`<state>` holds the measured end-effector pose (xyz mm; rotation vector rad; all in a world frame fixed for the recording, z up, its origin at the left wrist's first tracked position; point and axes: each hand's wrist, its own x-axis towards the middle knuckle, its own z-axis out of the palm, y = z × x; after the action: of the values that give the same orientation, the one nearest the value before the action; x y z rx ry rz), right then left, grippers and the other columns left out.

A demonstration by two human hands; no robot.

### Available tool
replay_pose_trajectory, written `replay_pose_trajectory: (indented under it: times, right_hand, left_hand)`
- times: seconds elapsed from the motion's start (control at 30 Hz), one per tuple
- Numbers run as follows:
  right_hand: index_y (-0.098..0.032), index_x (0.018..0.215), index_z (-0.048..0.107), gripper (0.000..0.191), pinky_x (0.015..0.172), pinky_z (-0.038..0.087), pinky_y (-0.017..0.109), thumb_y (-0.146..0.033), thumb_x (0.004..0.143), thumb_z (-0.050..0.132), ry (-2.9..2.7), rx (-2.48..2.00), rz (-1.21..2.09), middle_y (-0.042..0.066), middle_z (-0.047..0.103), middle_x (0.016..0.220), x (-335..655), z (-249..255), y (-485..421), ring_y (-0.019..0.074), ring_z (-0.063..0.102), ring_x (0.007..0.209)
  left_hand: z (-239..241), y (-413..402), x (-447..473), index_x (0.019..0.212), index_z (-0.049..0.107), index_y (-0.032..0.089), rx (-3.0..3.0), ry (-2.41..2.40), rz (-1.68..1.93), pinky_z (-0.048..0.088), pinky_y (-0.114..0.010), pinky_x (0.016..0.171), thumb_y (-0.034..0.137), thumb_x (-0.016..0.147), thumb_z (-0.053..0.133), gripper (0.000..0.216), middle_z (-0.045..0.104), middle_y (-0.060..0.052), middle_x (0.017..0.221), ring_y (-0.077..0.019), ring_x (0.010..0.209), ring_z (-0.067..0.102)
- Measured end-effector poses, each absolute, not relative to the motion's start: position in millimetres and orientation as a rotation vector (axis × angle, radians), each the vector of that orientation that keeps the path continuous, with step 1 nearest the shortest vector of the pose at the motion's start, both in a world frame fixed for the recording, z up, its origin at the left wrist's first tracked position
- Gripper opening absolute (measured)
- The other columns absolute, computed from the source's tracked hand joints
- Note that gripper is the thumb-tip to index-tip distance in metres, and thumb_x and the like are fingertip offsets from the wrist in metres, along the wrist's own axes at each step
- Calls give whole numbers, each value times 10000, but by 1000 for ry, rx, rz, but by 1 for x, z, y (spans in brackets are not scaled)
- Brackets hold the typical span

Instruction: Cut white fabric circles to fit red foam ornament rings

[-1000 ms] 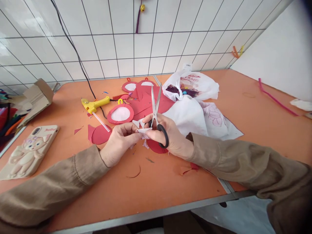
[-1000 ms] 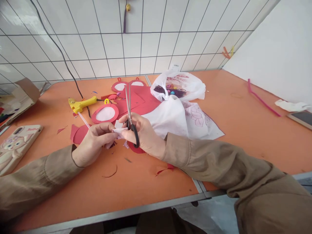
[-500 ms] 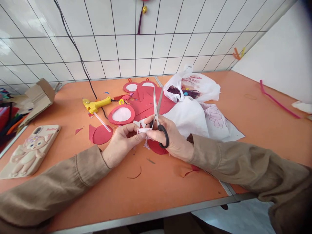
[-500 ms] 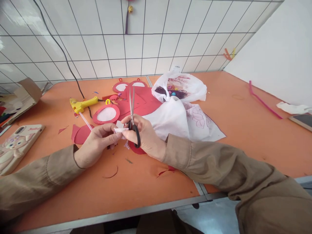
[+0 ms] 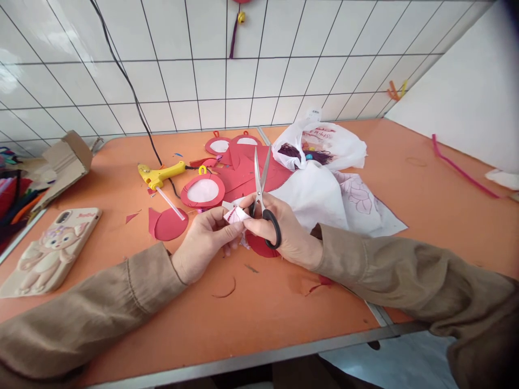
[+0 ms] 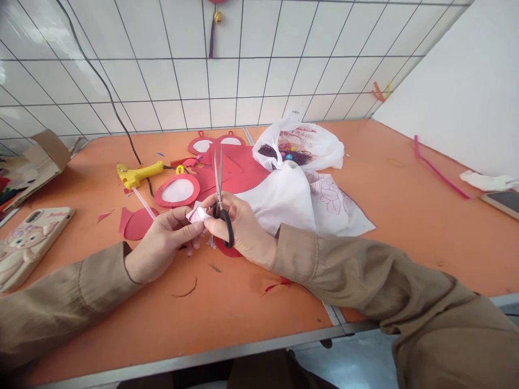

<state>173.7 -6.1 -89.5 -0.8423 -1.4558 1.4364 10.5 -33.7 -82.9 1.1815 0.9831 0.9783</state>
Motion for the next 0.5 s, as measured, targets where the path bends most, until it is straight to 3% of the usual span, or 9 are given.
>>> replay_pose_trajectory:
  times: [0.5]
  right_hand:
    - [-190,849,547,206,573,437,242,-227,695,679,-1484,-848,1436,-51,533,687,174,-88,-6,90,495,592]
  left_hand:
    - [-81,-35,11,772,590,142,1155,972,985,415,-196,444,383,797,695,265,586,7,624,-81,507,509]
